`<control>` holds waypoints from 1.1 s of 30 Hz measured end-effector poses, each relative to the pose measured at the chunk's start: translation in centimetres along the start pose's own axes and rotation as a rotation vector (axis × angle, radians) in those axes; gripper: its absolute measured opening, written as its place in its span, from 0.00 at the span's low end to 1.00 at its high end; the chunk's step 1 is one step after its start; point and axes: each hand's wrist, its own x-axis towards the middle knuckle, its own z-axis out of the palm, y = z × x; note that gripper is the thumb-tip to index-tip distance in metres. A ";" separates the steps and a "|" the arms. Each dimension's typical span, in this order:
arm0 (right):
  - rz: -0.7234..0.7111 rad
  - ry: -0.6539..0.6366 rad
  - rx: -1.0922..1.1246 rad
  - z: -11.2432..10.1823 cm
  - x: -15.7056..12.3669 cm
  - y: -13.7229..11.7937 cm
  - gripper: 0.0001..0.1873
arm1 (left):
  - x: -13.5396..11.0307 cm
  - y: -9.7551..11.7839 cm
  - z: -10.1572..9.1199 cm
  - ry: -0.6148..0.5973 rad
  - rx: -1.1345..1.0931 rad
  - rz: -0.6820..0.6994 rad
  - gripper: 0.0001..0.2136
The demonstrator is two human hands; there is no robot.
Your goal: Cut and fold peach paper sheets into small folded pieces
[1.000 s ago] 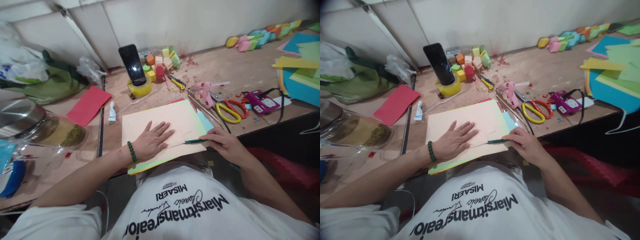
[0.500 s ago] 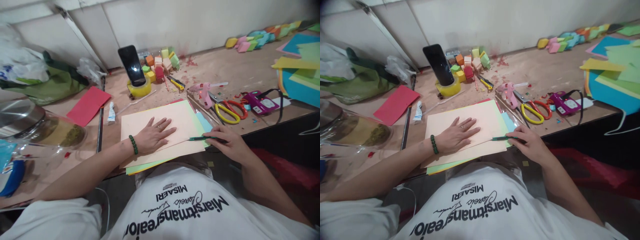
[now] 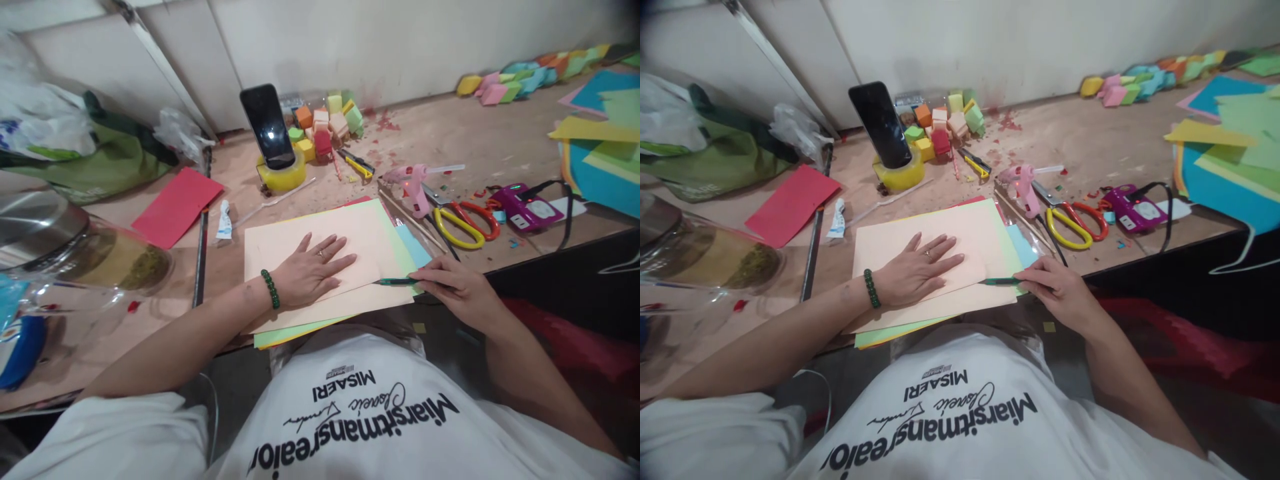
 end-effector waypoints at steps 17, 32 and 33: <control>-0.132 -0.018 -0.044 0.9 0.4 -0.9 0.11 | 0.1 0.3 -0.5 -0.032 0.044 0.019 0.27; -0.196 -0.044 -0.087 1.6 0.8 -1.8 0.10 | 0.1 0.2 -0.3 -0.028 0.025 0.016 0.27; -0.202 -0.041 -0.085 1.6 0.8 -1.8 0.10 | 0.1 0.2 -0.3 -0.026 0.020 0.018 0.27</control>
